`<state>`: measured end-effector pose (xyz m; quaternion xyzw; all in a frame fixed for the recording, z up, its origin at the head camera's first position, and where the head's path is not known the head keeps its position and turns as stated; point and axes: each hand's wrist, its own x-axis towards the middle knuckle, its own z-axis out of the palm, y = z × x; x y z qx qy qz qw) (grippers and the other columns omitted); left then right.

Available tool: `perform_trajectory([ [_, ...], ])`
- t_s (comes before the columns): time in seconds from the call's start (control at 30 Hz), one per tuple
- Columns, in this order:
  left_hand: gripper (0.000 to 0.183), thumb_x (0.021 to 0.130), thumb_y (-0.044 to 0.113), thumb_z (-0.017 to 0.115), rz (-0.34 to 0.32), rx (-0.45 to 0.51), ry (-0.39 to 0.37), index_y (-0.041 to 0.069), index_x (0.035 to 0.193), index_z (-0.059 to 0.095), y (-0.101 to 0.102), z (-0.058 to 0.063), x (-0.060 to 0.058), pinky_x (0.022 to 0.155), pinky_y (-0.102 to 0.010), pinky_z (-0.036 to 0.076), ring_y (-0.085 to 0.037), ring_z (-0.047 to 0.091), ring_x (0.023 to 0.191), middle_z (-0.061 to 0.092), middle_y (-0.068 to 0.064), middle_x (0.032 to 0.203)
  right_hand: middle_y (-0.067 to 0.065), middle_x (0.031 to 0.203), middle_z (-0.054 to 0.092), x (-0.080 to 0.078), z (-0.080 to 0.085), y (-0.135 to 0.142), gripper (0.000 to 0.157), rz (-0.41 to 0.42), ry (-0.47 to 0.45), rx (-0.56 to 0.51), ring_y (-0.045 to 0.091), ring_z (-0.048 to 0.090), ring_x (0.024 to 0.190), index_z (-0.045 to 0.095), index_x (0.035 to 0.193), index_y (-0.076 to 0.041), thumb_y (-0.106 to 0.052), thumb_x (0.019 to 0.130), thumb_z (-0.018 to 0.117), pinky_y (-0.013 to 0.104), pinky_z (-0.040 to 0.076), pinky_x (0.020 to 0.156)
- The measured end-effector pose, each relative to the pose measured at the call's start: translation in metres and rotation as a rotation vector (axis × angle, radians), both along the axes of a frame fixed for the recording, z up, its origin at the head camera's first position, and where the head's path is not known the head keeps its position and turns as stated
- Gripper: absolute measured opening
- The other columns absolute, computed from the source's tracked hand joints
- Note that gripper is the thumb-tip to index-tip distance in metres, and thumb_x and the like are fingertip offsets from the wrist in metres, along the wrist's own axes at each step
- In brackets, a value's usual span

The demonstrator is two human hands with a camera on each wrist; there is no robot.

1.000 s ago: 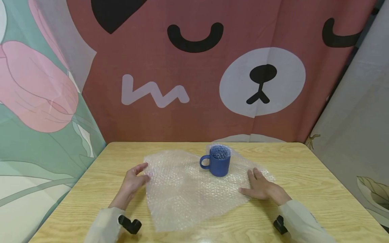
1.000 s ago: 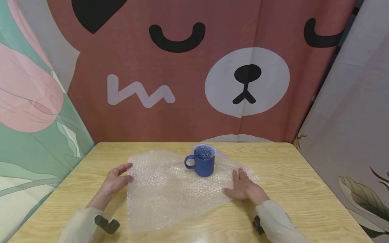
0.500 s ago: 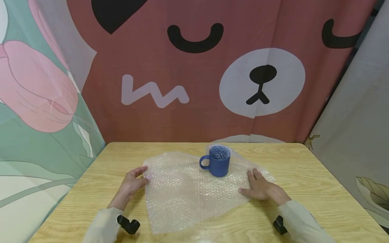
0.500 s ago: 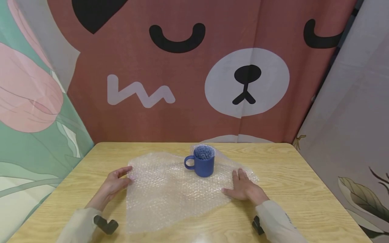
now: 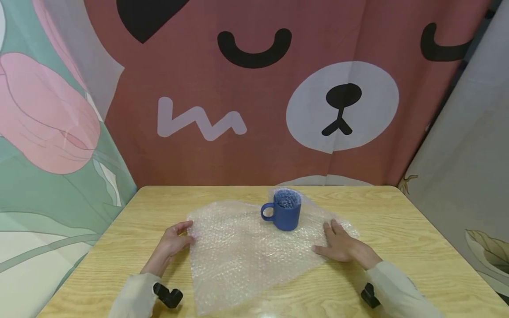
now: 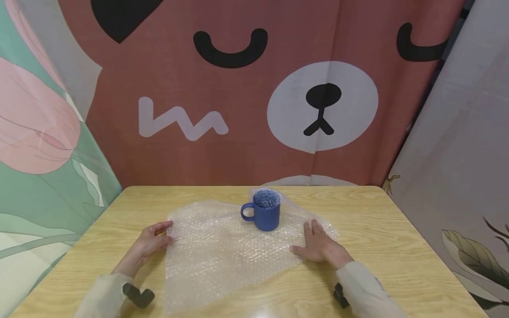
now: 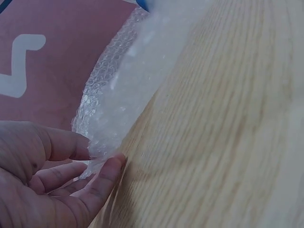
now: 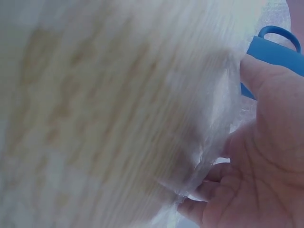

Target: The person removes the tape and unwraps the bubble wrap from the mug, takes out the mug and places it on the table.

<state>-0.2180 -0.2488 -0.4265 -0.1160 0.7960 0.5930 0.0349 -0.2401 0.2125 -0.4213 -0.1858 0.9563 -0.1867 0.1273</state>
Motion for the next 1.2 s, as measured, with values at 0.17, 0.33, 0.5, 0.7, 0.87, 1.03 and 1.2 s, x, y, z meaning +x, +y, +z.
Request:
perform_trajectory([
  [0.17, 0.059, 0.084, -0.01, 0.06, -0.014, -0.018, 0.028, -0.008, 0.14, 0.042, 0.0, 0.003, 0.002, 0.078, -0.03, 0.051, -0.034, 0.05, 0.111, 0.031, -0.033, 0.144, 0.046, 0.146, 0.005, 0.001, 0.0, 0.003, 0.096, 0.003, -0.006, -0.035, 0.057, 0.005, 0.136, 0.016, 0.142, 0.023, -0.049, 0.094, 0.057, 0.065, 0.013, 0.107],
  [0.33, 0.057, 0.087, -0.006, 0.06, -0.042, -0.064, 0.064, -0.007, 0.141, 0.041, -0.002, 0.012, 0.005, 0.091, -0.043, 0.048, -0.042, 0.043, 0.123, 0.031, -0.032, 0.144, 0.046, 0.145, 0.008, 0.0, 0.003, 0.007, 0.096, 0.032, 0.002, -0.068, 0.059, 0.007, 0.134, 0.018, 0.14, 0.025, -0.05, 0.095, 0.056, 0.066, 0.013, 0.106],
  [0.5, 0.055, 0.089, -0.001, 0.061, -0.057, -0.098, 0.084, -0.007, 0.141, 0.042, -0.005, 0.021, 0.006, 0.102, -0.055, 0.034, -0.045, 0.033, 0.132, 0.031, -0.031, 0.146, 0.043, 0.145, 0.019, -0.001, 0.006, 0.01, 0.093, 0.051, 0.035, -0.055, 0.057, 0.011, 0.135, 0.022, 0.139, 0.025, -0.05, 0.095, 0.055, 0.063, 0.016, 0.107],
  [0.7, 0.054, 0.091, 0.005, 0.061, -0.048, -0.154, 0.089, -0.004, 0.141, 0.044, -0.01, 0.028, 0.008, 0.099, -0.056, 0.038, -0.045, 0.045, 0.124, 0.031, -0.029, 0.147, 0.04, 0.142, 0.032, -0.004, 0.009, 0.014, 0.084, 0.07, 0.098, -0.014, 0.055, 0.026, 0.132, 0.031, 0.139, 0.021, -0.047, 0.096, 0.056, 0.063, 0.024, 0.105],
  [0.87, 0.053, 0.092, 0.006, 0.061, -0.04, -0.171, 0.105, -0.003, 0.141, 0.045, -0.01, 0.036, 0.008, 0.1, -0.056, 0.038, -0.045, 0.046, 0.123, 0.031, -0.028, 0.148, 0.034, 0.124, 0.054, -0.005, 0.014, 0.015, 0.07, 0.086, 0.178, -0.017, 0.047, 0.052, 0.114, 0.041, 0.135, 0.019, -0.036, 0.096, 0.061, 0.058, 0.038, 0.097],
  [1.03, 0.053, 0.091, 0.006, 0.064, -0.035, -0.188, 0.139, -0.005, 0.14, 0.045, -0.006, 0.045, 0.006, 0.098, -0.052, 0.041, -0.044, 0.045, 0.125, 0.036, -0.027, 0.146, 0.013, 0.067, 0.062, -0.006, 0.024, 0.015, 0.059, 0.052, 0.181, -0.072, 0.013, 0.046, 0.056, 0.046, 0.135, 0.015, -0.028, 0.096, 0.061, 0.046, 0.046, 0.079],
  [1.2, 0.053, 0.09, 0.007, 0.066, -0.057, -0.262, 0.231, -0.005, 0.139, 0.047, 0.004, 0.053, 0.005, 0.097, -0.048, 0.044, -0.042, 0.046, 0.126, 0.043, -0.026, 0.142, 0.022, 0.088, 0.069, -0.01, 0.033, 0.014, 0.045, 0.09, 0.39, -0.126, 0.03, 0.066, 0.075, 0.057, 0.124, 0.015, -0.016, 0.091, 0.066, 0.051, 0.051, 0.08],
])
